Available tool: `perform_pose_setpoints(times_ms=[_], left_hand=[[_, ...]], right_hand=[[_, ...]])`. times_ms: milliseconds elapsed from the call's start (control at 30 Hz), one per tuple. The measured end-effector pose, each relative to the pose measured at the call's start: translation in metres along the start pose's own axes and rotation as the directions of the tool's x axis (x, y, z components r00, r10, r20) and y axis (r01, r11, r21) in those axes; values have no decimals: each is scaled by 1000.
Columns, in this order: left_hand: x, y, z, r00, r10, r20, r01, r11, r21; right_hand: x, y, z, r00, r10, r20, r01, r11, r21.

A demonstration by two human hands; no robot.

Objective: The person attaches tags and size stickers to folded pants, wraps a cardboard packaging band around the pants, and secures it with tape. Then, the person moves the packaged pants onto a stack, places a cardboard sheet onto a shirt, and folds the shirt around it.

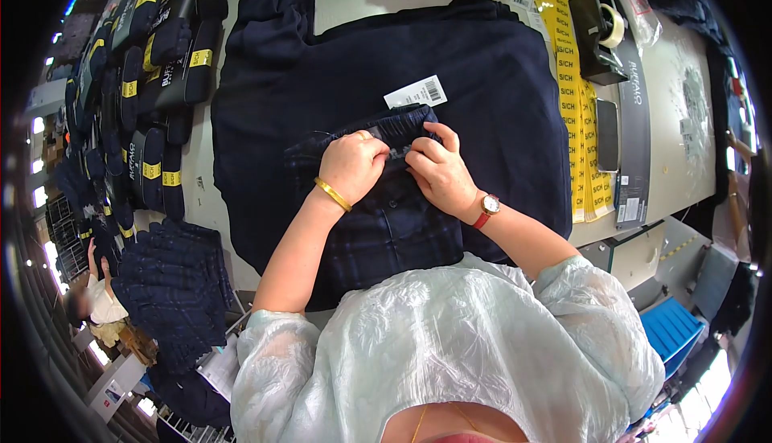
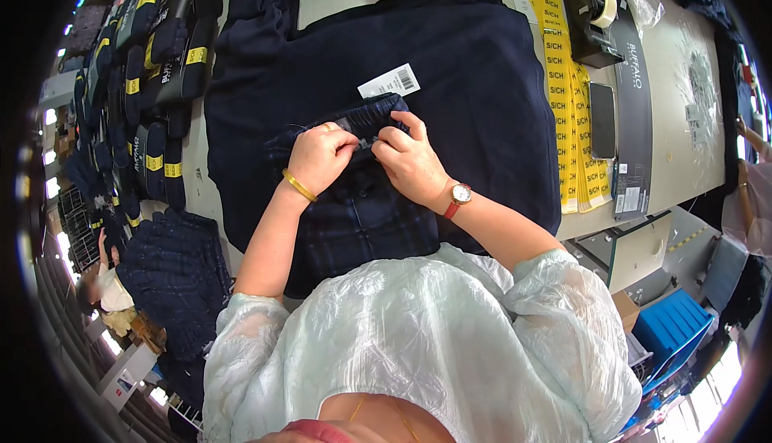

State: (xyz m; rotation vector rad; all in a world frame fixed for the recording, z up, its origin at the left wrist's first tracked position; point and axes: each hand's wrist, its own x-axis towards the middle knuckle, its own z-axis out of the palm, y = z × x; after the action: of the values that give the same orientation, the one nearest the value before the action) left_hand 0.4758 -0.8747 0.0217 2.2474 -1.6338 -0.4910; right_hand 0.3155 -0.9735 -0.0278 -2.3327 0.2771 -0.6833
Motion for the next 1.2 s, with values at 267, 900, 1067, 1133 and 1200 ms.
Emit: perform_pose_setpoints(times_ms=[267,900,1067,1133,1200], left_hand=[[7,5,12,999,29,-27,-27,999,47],[0,-4,6,976,80,-201,-129,961,-244],[15,-12,-15,978,-194,-81,136,878,-460],[28,-30,-18,942,-331,-65,282,878,-386],[46,-56,-4,918,-377,-124,341,909,-239]], right_hand=[[-2,3,1,1000,-2,-19,3,1000,25],[28,9,9,824,514,-238,-355,796,490],[50,-8,-28,752,656,71,-177,96,979],[51,-13,-35,769,616,171,-111,-135,985],[52,-16,-34,762,581,287,-126,-301,945]])
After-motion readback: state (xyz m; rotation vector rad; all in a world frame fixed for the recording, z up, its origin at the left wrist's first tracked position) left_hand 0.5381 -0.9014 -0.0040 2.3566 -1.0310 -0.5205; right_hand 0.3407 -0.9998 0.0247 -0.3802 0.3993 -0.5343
